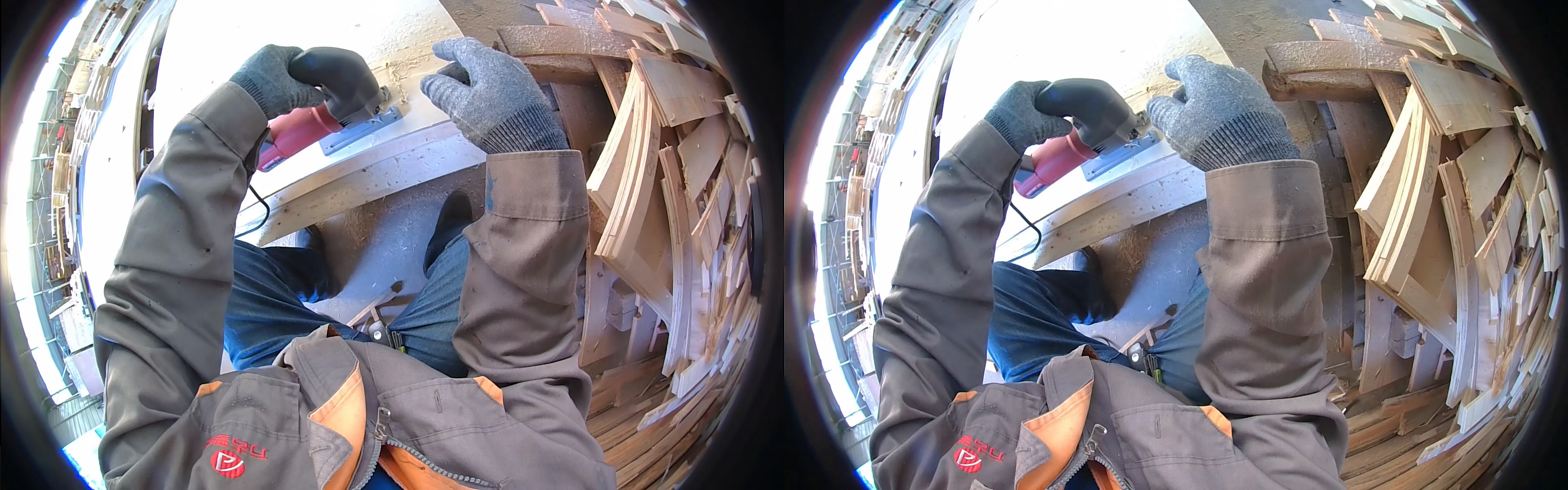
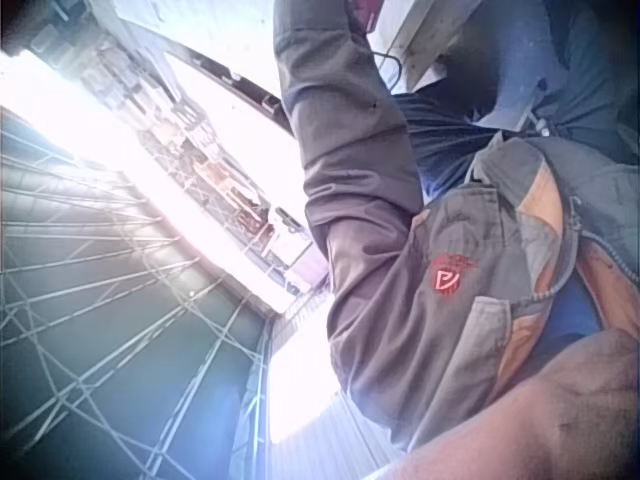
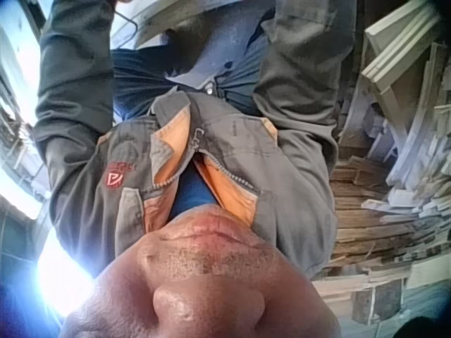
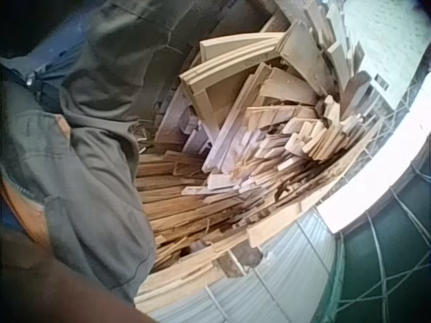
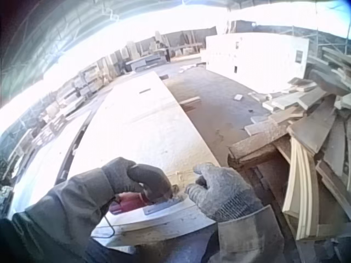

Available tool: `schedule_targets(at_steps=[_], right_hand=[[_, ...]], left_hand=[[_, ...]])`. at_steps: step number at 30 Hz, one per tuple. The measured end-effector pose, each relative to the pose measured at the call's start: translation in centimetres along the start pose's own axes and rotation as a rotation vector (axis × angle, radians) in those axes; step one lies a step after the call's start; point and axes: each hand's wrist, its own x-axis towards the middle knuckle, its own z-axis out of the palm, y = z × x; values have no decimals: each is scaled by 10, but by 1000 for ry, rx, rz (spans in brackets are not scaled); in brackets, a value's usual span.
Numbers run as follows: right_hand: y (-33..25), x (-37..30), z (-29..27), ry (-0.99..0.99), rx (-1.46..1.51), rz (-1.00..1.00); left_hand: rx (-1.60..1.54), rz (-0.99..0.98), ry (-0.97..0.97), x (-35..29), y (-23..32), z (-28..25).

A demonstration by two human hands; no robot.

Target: The person uses a jigsaw to cut a rectangular hole in a large wooden board. They guide the tool along the marked lines, creating sawdust as they cut through the wood.

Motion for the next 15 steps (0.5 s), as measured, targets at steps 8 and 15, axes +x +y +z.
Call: schedule_targets(at_steps=[8, 15], right_hand=[[0, -1, 0, 10, 10, -7], [-1, 1, 1, -20, 11, 12]], left_hand=[[-15, -5, -23, 5, 6, 2], [-32, -1, -43, 6, 10, 3]])
